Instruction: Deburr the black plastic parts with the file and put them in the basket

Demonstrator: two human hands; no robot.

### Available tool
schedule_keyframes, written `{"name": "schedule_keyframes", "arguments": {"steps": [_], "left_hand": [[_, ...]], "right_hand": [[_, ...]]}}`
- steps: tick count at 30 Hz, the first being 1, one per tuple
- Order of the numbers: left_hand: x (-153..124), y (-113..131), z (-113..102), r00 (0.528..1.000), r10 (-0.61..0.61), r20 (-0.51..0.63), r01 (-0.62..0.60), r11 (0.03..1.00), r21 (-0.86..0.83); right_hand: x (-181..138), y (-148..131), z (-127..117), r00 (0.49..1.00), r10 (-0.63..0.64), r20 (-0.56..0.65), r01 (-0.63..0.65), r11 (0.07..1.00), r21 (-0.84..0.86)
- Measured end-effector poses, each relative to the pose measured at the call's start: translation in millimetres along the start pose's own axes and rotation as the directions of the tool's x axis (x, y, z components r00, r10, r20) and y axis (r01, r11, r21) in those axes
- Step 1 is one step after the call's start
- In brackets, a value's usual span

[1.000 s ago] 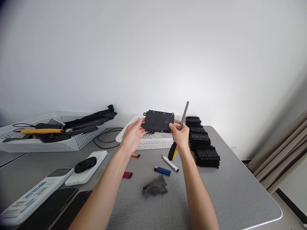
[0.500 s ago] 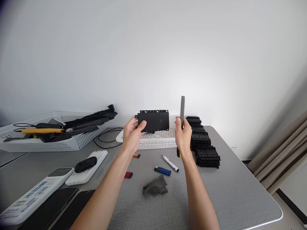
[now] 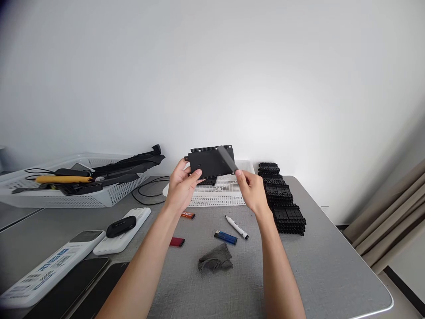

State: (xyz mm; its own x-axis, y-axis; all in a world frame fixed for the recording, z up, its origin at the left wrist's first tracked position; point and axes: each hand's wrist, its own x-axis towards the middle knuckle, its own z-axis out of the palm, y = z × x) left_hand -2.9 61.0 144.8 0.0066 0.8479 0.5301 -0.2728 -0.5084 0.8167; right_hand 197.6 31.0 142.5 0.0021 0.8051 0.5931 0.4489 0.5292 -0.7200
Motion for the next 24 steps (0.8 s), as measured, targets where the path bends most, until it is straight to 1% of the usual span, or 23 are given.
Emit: {"name": "schedule_keyframes", "arguments": {"steps": [2,4,7,11,15,24], "left_hand": [[-0.7,2.3,1.8,1.000,-0.007,0.008,0.007,1.000,-0.025],[-1.8,5.1,3.7,1.000,-0.019,0.019,0.021,0.998,-0.058],[-3.2,8.1,5.1,0.998,-0.035,0.050,0.039,0.996,-0.084],[-3.4,7.0,3.3,0.995,-0.038,0.094,0.042,0.998,-0.043],[-3.4,3.6,2.0,0.993,-0.023,0.113,0.028,0.999,-0.039],[-1.3,-5.7,1.6,0.997,0.061,0.042,-0.062,0.997,0.037]], "right_hand": [[-0.3,-1.6,1.3,0.995,-0.051,0.081,0.060,0.991,-0.116],[-0.6,-2.4,3.0,0.987,-0.071,0.141,0.098,0.975,-0.201],[-0.9,-2.1,6.3,0.977,-0.077,0.199,0.127,0.958,-0.255],[-0.6,-0.2,10.8,0.976,-0.077,0.202,0.136,0.946,-0.294],[0.1,2.2,13.7,0.982,-0.070,0.175,0.128,0.930,-0.345],[-0.5,0.6,17.6,0.985,-0.067,0.162,0.121,0.928,-0.354]]}}
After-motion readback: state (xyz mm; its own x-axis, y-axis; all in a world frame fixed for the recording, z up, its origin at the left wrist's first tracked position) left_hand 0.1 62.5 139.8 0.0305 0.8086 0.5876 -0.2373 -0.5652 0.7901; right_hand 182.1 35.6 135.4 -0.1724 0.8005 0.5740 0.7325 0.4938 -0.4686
